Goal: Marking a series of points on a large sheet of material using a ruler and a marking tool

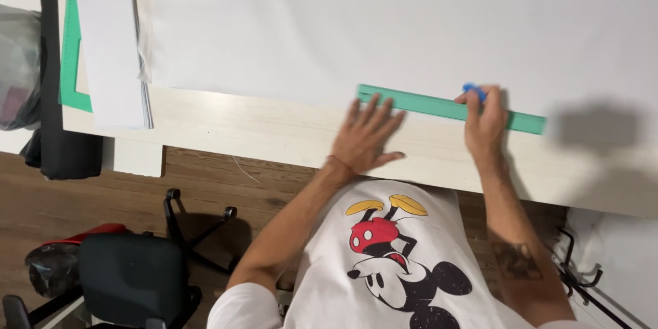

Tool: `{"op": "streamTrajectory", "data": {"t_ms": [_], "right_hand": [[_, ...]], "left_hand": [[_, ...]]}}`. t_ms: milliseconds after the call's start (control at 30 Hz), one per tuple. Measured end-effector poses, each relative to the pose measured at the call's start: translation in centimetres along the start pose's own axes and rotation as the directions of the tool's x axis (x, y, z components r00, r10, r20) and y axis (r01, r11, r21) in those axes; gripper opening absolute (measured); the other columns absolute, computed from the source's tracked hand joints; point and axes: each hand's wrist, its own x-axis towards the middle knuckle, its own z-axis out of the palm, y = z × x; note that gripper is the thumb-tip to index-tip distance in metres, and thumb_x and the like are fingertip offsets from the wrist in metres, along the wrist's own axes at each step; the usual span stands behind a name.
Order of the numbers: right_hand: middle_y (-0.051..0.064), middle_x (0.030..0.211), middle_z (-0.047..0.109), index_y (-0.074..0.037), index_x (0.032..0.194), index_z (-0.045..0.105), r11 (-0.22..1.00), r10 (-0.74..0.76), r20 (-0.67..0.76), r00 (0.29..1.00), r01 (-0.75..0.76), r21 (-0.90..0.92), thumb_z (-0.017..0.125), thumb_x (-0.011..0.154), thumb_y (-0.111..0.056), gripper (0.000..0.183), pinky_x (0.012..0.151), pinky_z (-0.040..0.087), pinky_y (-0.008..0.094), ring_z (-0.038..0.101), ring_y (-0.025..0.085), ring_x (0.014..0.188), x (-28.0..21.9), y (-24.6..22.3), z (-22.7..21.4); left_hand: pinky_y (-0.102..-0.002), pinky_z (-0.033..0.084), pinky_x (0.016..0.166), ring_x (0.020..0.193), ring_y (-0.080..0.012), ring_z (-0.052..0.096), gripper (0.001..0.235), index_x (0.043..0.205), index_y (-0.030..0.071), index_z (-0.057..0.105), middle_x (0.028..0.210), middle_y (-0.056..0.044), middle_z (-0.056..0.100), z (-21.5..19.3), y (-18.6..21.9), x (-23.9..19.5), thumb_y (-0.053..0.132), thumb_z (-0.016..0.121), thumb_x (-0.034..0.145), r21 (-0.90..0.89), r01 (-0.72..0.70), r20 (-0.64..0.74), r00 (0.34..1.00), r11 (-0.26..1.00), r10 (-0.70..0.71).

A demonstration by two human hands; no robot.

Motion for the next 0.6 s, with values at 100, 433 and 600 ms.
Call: {"op": "streamTrajectory", "data": {"t_ms": [100,433,600], "right_hand": [[0.015,0.126,0.084,-0.005,0.123,0.072,0.919,-0.373,-0.022,0.927,0.366,-0.145,0.056,0.135,-0.037,0.038,0.112,0.058,0.050,0.077,0.040,0.119,-3.5,5.7,2.7],[0.012,0.148,0.086,-0.004,0.109,0.072,0.777,-0.583,0.026,0.812,0.567,-0.275,0.055,0.130,-0.035,0.041,0.132,0.052,0.054,0.078,0.036,0.141,-3.8,-2.6,3.8],[0.010,0.155,0.084,-0.005,0.110,0.071,0.746,-0.605,0.067,0.793,0.594,-0.300,0.053,0.130,-0.038,0.042,0.134,0.049,0.054,0.076,0.034,0.145,-4.1,-2.2,4.2]], "left_hand": [[-0.073,0.033,0.136,0.167,-0.0457,0.051,0.100,0.171,0.029,0.063,0.174,-0.016,0.061,-3.6,-3.5,-0.9,0.099,0.048,0.101,0.063,0.083,-0.002,0.997,0.995,-0.083],[-0.069,0.022,0.144,0.172,-0.0391,0.045,0.098,0.172,0.034,0.063,0.175,-0.010,0.061,-6.7,-7.3,-4.3,0.099,0.056,0.099,0.124,0.184,-0.008,0.983,0.975,-0.184],[-0.068,0.020,0.145,0.172,-0.0376,0.045,0.098,0.167,0.035,0.069,0.173,-0.008,0.063,-6.3,-7.5,-4.8,0.102,0.057,0.096,0.157,0.236,-0.047,0.972,0.959,-0.232]]}}
